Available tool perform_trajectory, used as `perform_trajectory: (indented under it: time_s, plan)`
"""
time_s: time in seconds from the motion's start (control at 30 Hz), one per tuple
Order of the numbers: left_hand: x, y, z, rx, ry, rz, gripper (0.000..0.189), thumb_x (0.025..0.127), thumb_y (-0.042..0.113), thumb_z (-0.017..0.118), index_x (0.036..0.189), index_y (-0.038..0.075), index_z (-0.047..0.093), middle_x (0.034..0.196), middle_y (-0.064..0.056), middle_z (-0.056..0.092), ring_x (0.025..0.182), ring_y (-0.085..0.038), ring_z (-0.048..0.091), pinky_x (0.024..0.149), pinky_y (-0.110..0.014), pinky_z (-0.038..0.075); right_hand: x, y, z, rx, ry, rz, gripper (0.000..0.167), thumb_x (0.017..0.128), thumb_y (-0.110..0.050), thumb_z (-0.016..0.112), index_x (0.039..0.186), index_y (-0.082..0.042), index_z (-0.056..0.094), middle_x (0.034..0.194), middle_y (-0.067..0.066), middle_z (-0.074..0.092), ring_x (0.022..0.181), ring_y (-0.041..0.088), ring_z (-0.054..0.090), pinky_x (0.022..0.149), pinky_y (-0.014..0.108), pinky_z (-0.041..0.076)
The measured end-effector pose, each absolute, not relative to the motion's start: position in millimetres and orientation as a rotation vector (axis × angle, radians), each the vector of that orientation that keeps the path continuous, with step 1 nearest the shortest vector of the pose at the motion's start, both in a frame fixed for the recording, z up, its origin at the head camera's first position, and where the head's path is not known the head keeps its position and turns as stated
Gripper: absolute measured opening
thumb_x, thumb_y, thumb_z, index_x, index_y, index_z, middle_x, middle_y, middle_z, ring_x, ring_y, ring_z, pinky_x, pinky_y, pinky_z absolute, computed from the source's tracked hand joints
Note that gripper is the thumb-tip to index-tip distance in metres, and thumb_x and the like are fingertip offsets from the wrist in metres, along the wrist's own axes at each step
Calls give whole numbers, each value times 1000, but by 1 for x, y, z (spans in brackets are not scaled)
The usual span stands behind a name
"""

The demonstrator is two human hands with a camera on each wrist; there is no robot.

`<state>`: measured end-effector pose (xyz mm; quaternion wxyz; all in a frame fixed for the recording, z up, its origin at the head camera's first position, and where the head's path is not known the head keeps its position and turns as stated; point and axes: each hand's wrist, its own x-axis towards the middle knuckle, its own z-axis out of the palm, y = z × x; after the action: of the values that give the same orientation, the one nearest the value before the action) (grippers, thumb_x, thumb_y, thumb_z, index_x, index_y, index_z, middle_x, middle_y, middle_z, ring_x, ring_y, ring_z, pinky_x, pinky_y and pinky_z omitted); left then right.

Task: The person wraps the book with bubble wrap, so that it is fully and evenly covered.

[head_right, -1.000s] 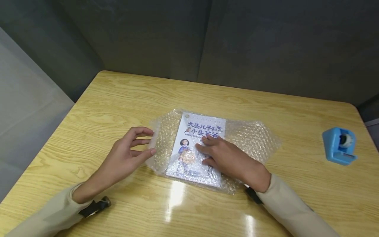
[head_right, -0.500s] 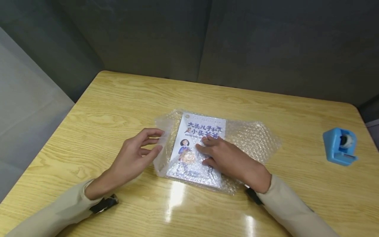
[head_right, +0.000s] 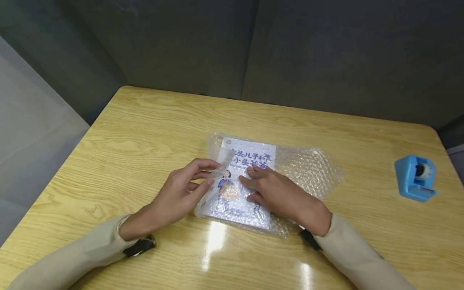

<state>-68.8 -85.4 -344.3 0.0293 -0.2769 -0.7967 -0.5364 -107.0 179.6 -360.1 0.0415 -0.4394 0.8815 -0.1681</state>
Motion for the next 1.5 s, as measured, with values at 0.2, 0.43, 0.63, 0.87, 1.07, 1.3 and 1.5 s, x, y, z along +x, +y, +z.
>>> perform_trajectory:
  time_s: [0.2,0.43,0.63,0.87,1.07,1.3,1.5]
  plan:
    - [-72,-78,-344,-909,-2445,-1664,29,102,-4,58,131,-3,58,132,-20,67,109,-29,72,83,-24,60,-108,179,-359,-1345,2695,-508,48,93,-16,79,136,2,66,141,28,59,131,47,56,103,58,49]
    - [-75,-73,-345,-913,-2462,-1676,29,102,-4,58,131,-3,59,132,-20,66,110,-29,72,85,-28,61,-109,180,-359,-1346,2679,-506,47,94,-15,78,137,2,66,139,27,61,132,47,55,104,59,49]
    - [-79,-65,-348,-954,-2476,-1637,28,101,-4,59,129,-1,61,128,-15,67,110,-25,69,83,-24,60,-111,184,-358,-1343,2646,-498,45,97,-15,75,138,1,66,140,26,60,135,48,52,104,60,48]
    - [-81,-56,-355,-1062,-2457,-1573,27,101,-5,59,127,-3,64,123,-14,68,107,-23,69,88,-20,56,-115,192,-356,-1329,2531,-527,38,100,-12,70,136,-3,67,140,17,64,134,46,53,107,63,45]
    - [-80,-51,-358,-1054,-2504,-1590,30,100,-6,60,129,-3,63,126,-15,67,107,-25,69,87,-18,56,-120,197,-356,-1299,2489,-554,31,101,-9,67,131,-5,71,133,9,70,131,36,58,109,57,46]
    - [-81,-50,-362,-1034,-2616,-1628,36,102,1,60,137,-2,53,117,-15,69,105,-25,70,85,-19,57,-121,200,-356,-1274,2474,-635,28,104,-12,64,130,-5,70,131,12,68,121,32,65,102,53,52]
    - [-91,-54,-366,-1095,-2695,-1607,28,102,-9,55,130,-7,54,125,-20,62,101,-29,70,83,-22,59,-121,202,-355,-1257,2479,-630,36,104,-11,63,139,-4,65,151,21,53,138,40,51,111,57,43]
